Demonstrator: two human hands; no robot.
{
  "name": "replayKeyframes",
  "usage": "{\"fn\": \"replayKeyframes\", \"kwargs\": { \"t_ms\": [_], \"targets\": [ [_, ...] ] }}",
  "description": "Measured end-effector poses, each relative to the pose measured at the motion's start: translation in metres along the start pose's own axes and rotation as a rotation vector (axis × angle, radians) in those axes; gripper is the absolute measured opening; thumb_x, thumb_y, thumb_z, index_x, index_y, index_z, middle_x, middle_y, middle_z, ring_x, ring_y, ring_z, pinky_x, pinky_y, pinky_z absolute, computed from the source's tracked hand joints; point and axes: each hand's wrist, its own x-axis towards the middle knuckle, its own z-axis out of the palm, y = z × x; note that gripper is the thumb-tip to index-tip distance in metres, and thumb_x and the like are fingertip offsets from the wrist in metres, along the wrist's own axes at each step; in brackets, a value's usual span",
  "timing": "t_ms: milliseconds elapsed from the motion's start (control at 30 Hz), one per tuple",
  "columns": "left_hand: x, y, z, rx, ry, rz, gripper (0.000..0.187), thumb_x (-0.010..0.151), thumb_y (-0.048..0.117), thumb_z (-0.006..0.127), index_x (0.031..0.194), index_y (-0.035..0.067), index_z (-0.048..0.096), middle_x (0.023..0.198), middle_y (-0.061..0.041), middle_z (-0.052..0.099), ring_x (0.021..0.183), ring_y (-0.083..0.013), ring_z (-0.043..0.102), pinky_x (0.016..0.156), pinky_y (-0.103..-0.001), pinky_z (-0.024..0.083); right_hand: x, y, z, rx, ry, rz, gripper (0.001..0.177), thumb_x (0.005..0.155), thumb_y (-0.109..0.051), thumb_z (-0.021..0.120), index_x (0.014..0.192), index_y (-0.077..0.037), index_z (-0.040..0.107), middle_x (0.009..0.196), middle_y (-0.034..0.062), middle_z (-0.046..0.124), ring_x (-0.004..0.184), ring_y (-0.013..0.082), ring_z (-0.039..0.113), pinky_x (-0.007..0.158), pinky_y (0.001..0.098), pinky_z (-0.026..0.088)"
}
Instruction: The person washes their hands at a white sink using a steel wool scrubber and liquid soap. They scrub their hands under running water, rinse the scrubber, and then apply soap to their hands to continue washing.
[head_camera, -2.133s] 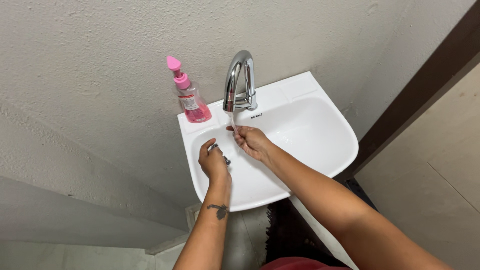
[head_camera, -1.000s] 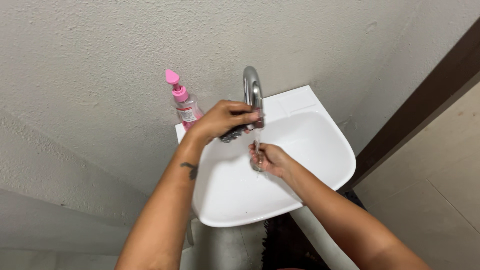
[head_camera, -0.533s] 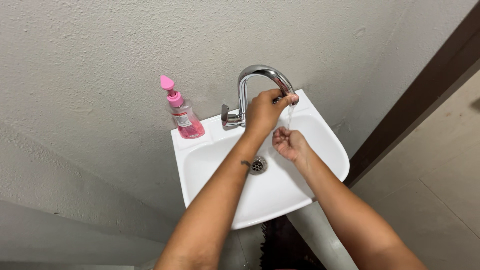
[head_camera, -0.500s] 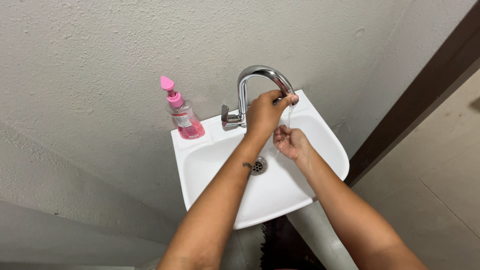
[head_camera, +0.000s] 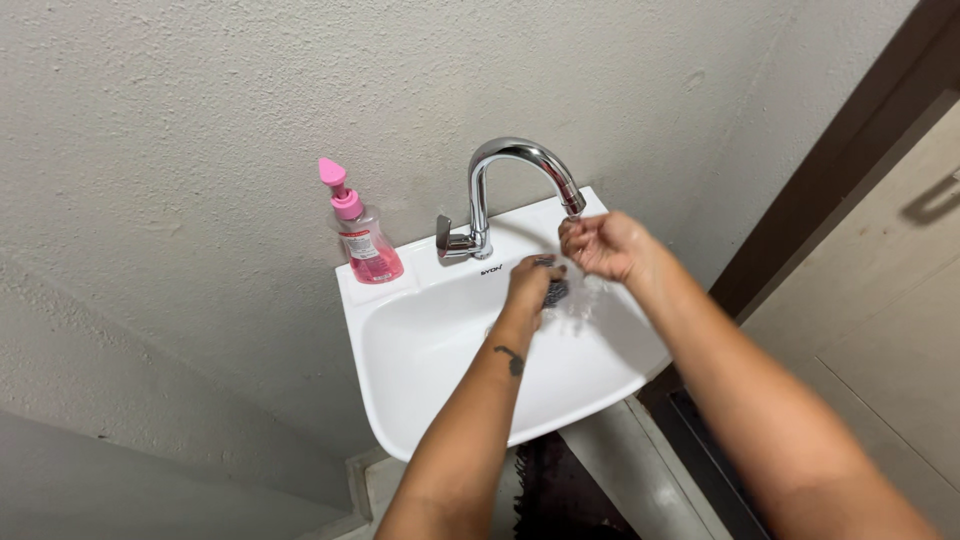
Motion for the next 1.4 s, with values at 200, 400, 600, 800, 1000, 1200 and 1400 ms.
{"fn": "replayKeyframes", "kwargs": {
  "t_ms": [200,400,600,800,1000,1200,1400],
  "targets": [
    [0.015,0.006,0.035,-0.164,-0.167,-0.120,0.034,0.093,-0.007,0.048,0.125,-0.005,0.059,0.094,-0.014,0.064,0.070,-0.0209,0.068,0.062,-0.033,0.063,-0.026,-0.029,0.064,-0.700,0.280,-0.119,0.024,0.106,-0.011,0.037,0.095,-0.002,0.056,0.072,0.0051,0.057,0.051,0.0058,0.051,0.041,0.0171,0.048],
    [0.000,0.029,0.052,0.024,-0.138,-0.075,0.026,0.096,0.025,0.068,0.103,0.000,0.070,0.071,-0.006,0.065,0.049,-0.0123,0.053,0.040,-0.025,0.042,-0.031,-0.041,0.104,-1.246,0.560,-0.208,0.023,0.106,-0.008,0.040,0.096,0.000,0.060,0.074,0.0077,0.060,0.052,0.0116,0.054,0.051,0.0263,0.053],
    [-0.016,0.040,0.056,0.138,-0.093,-0.100,0.042,0.090,0.041,0.076,0.083,0.001,0.067,0.060,-0.004,0.059,0.039,-0.0132,0.047,0.033,-0.029,0.031,-0.008,-0.055,0.088,-1.259,0.458,-0.280,0.024,0.107,-0.012,0.043,0.095,-0.003,0.061,0.077,0.0069,0.061,0.056,0.0118,0.056,0.054,0.0268,0.053],
    [0.014,0.010,0.025,0.288,0.047,-0.134,0.038,0.094,0.039,0.061,0.082,0.003,0.066,0.063,-0.006,0.062,0.041,-0.0168,0.054,0.033,-0.033,0.037,0.001,0.001,0.033,-0.656,0.202,-0.124,0.030,0.108,-0.016,0.042,0.091,0.000,0.059,0.080,0.0128,0.063,0.066,0.0149,0.062,0.058,0.0244,0.059],
    [0.042,-0.030,0.001,0.091,0.025,0.079,0.033,0.100,0.040,0.060,0.099,0.008,0.069,0.078,-0.004,0.068,0.059,-0.0129,0.062,0.046,-0.031,0.047,0.020,0.036,0.010,-0.102,-0.156,-0.028,0.020,0.108,-0.011,0.039,0.098,-0.001,0.054,0.083,0.0090,0.056,0.065,0.0130,0.054,0.052,0.0227,0.051],
    [0.023,-0.021,0.000,-0.065,0.050,-0.064,0.033,0.101,0.034,0.056,0.099,0.004,0.069,0.073,-0.006,0.066,0.059,-0.0156,0.063,0.048,-0.033,0.051,0.013,0.055,0.003,0.209,-0.197,-0.088,0.016,0.101,-0.002,0.035,0.099,0.002,0.051,0.085,0.0101,0.054,0.065,0.0132,0.049,0.052,0.0231,0.047],
    [0.019,-0.022,-0.005,-0.056,-0.056,-0.141,0.031,0.098,0.027,0.056,0.100,-0.003,0.067,0.075,-0.015,0.069,0.057,-0.0266,0.066,0.046,-0.036,0.051,0.022,0.033,-0.012,0.269,-0.128,-0.145,0.016,0.094,0.002,0.033,0.094,0.003,0.049,0.085,0.0116,0.053,0.066,0.0142,0.050,0.053,0.0245,0.048]
  ]
}}
